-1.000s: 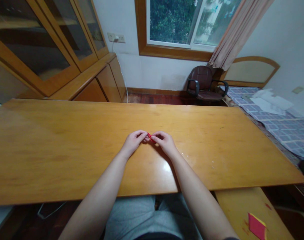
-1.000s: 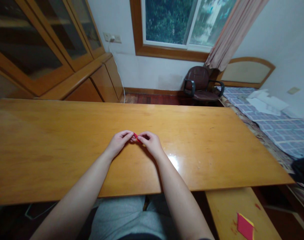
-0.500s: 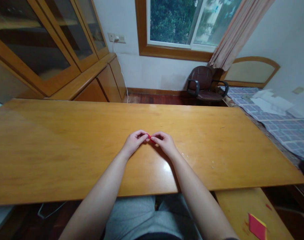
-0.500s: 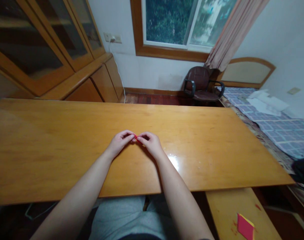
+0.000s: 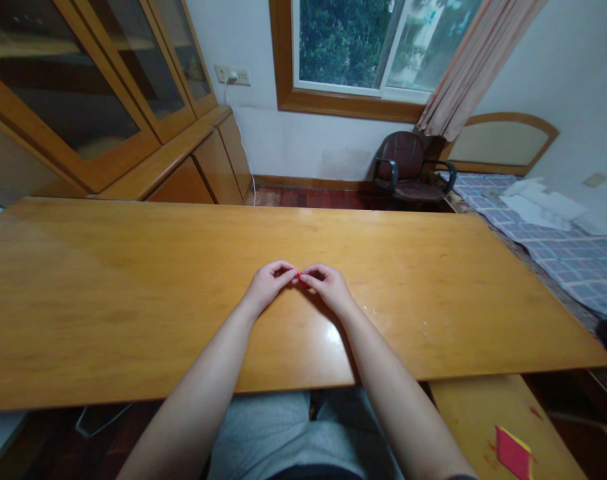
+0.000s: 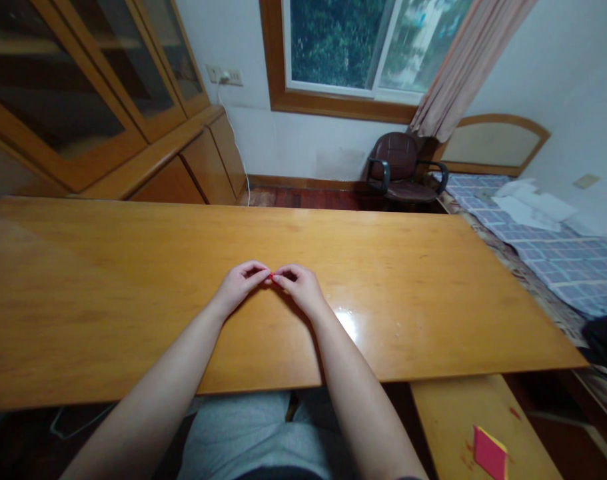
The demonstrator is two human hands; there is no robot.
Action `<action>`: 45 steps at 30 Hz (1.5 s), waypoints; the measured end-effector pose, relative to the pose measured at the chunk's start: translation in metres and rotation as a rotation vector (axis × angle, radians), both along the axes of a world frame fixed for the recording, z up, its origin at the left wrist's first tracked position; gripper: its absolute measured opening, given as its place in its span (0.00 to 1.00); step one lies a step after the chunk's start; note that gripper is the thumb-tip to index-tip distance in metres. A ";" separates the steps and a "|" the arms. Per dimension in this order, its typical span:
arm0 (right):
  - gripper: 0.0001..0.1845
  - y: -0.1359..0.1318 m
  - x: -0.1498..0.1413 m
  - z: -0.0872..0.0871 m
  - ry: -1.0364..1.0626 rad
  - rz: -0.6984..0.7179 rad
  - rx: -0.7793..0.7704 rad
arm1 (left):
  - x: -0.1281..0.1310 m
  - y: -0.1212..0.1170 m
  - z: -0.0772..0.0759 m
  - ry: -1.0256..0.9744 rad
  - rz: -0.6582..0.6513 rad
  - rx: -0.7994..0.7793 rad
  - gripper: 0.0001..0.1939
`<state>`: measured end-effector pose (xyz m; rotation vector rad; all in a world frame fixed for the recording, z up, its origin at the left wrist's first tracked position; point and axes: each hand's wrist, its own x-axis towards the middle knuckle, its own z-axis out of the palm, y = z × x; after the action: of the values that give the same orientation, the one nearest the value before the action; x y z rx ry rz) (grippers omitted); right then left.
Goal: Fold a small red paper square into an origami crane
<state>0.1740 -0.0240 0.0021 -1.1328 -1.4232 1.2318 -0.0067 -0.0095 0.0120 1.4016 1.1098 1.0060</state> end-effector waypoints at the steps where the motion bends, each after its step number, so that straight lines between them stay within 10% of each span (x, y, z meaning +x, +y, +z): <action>1: 0.13 0.000 0.000 0.000 0.002 0.001 -0.002 | 0.000 0.000 0.000 -0.002 0.000 -0.002 0.15; 45: 0.13 0.003 0.001 0.000 0.056 0.006 -0.014 | 0.000 0.003 -0.004 -0.023 0.055 0.014 0.14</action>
<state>0.1745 -0.0211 0.0016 -1.0957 -1.3787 1.2705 -0.0071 -0.0068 0.0078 1.3732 1.1316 1.0685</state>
